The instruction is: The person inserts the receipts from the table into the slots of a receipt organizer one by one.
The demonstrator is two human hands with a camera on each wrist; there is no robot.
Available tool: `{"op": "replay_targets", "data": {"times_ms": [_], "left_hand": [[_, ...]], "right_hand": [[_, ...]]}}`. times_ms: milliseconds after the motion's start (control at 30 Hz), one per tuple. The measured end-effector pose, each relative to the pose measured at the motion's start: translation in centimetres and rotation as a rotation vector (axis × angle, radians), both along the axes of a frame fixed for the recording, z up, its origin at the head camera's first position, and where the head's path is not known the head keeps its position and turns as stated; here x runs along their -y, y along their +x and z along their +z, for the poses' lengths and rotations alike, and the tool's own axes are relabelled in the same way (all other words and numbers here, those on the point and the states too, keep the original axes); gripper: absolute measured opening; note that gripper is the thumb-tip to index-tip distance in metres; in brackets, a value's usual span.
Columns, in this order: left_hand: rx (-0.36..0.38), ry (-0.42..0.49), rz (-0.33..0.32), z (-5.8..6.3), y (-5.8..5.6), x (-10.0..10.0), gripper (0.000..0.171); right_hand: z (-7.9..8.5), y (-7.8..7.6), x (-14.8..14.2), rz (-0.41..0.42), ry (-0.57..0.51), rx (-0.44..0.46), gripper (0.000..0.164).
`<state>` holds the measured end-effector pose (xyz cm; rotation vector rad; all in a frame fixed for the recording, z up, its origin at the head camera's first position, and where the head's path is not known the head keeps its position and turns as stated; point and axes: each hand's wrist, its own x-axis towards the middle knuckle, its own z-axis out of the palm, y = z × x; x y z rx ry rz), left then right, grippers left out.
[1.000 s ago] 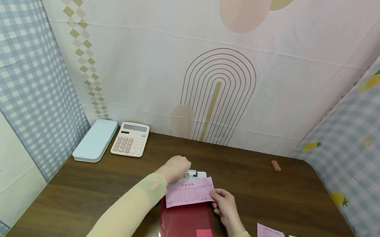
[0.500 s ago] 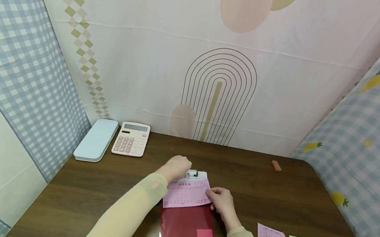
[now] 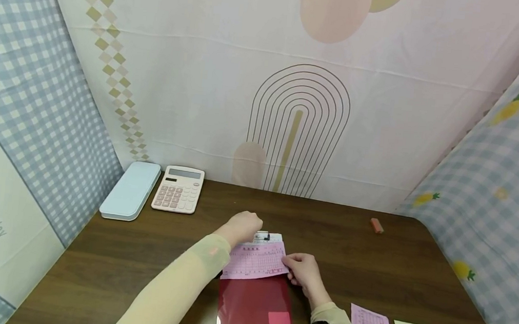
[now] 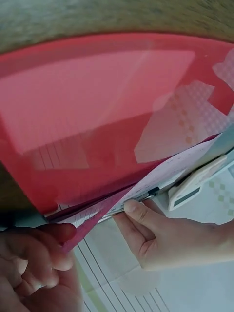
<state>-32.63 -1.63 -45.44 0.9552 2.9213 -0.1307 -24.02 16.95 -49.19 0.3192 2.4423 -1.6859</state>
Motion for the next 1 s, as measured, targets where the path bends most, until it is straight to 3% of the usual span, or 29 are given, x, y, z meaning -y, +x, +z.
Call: {"op": "replay_targets", "data": {"times_ms": [133,433,767,1000], "left_hand": [[0.022,-0.009,0.013,0.07,-0.11,-0.13,0.011],[0.036,-0.002,0.014,0.24,-0.14,-0.24,0.006],[0.078,-0.018,0.025,0.5,0.11,-0.63,0.008],[0.085,-0.016,0.025,0.6,0.11,-0.63,0.013]], "right_hand": [[-0.17,-0.14,0.26,-0.034,-0.089,0.011,0.021],[-0.3,-0.22,0.61,-0.046,-0.177,0.024,0.021],[-0.65,-0.68,0.96,-0.084,-0.145,-0.005,0.021],[-0.63,-0.84,0.98,-0.066,-0.134,0.018,0.02]]}}
